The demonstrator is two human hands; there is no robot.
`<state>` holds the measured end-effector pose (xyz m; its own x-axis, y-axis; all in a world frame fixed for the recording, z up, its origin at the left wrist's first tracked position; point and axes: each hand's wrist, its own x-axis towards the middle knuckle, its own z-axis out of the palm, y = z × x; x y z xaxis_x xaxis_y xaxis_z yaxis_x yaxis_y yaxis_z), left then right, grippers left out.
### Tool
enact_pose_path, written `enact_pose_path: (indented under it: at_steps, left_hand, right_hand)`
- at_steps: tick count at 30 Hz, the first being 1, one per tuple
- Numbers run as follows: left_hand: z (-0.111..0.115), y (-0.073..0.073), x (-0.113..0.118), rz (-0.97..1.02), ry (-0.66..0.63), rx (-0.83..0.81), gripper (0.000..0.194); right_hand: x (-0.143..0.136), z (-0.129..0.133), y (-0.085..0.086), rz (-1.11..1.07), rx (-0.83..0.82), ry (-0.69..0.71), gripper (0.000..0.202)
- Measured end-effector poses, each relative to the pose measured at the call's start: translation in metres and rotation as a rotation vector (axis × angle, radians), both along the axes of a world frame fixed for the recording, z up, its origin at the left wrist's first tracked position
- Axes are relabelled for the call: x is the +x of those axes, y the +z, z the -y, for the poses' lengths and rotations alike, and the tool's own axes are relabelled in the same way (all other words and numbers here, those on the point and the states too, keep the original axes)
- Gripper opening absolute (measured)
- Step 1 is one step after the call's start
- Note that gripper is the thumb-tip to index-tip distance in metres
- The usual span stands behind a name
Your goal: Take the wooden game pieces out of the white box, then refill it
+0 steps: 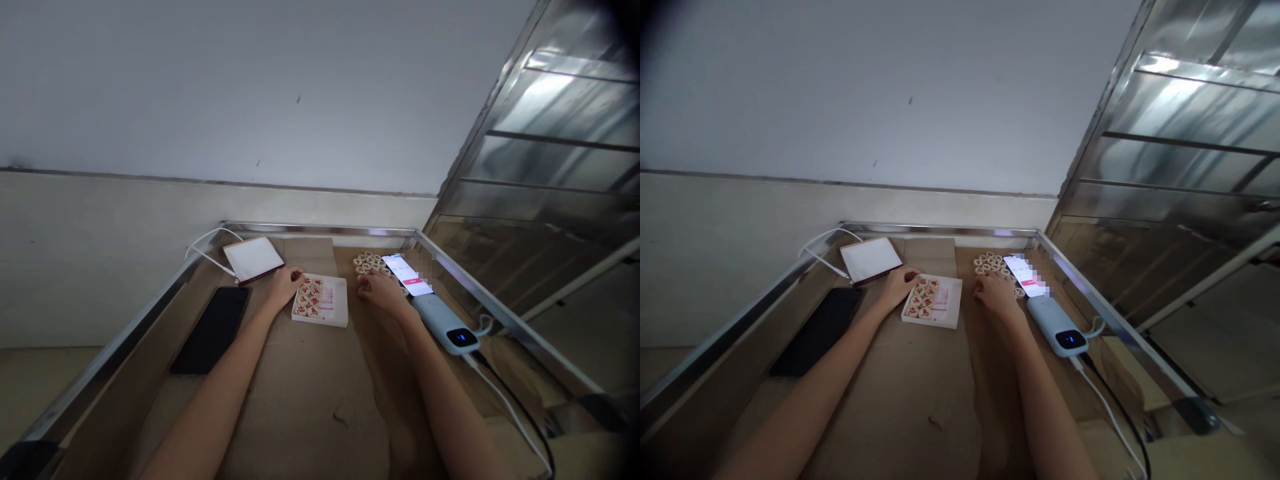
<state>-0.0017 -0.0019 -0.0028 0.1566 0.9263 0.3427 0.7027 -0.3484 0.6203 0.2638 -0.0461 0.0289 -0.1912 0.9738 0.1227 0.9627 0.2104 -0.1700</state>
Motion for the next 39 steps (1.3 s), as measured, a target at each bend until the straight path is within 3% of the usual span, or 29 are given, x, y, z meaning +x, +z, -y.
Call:
enact_pose_path:
  at_steps: [3, 8, 12, 16, 20, 27, 31, 35, 39]
  left_hand:
    - [0.000, 0.000, 0.000, -0.008, -0.004, 0.008, 0.019]
    - [0.005, 0.005, 0.002, -0.017, -0.068, -0.024, 0.020]
    - [0.008, 0.009, 0.003, -0.013, -0.134, -0.028, 0.021]
    - [0.007, 0.009, 0.003, 0.001, -0.173, -0.030, 0.019]
    - [0.009, 0.012, 0.003, 0.022, -0.177, -0.070, 0.017]
    - [0.008, 0.009, 0.002, 0.066, -0.200, -0.089, 0.018]
    - [0.006, 0.004, -0.001, 0.095, -0.226, -0.078, 0.019]
    - [0.006, 0.004, -0.001, 0.080, -0.228, -0.081, 0.018]
    - [0.008, 0.007, -0.001, 0.059, -0.199, -0.113, 0.018]
  right_hand:
    - [0.001, -0.001, 0.002, -0.017, 0.030, -0.030, 0.014]
    - [-0.026, 0.002, 0.004, -0.143, 0.128, 0.139, 0.022]
    - [-0.051, 0.009, 0.001, -0.034, 0.099, 0.283, 0.031]
    - [-0.058, 0.012, -0.002, 0.031, 0.117, 0.333, 0.042]
    - [-0.058, 0.008, -0.005, 0.024, 0.111, 0.357, 0.032]
    - [-0.053, 0.003, 0.002, -0.120, 0.170, 0.291, 0.020]
    - [-0.034, -0.008, 0.004, -0.293, 0.287, 0.104, 0.023]
    - [-0.024, -0.016, -0.011, -0.179, 0.276, -0.112, 0.026]
    - [-0.026, -0.015, -0.022, -0.046, 0.299, -0.138, 0.024]
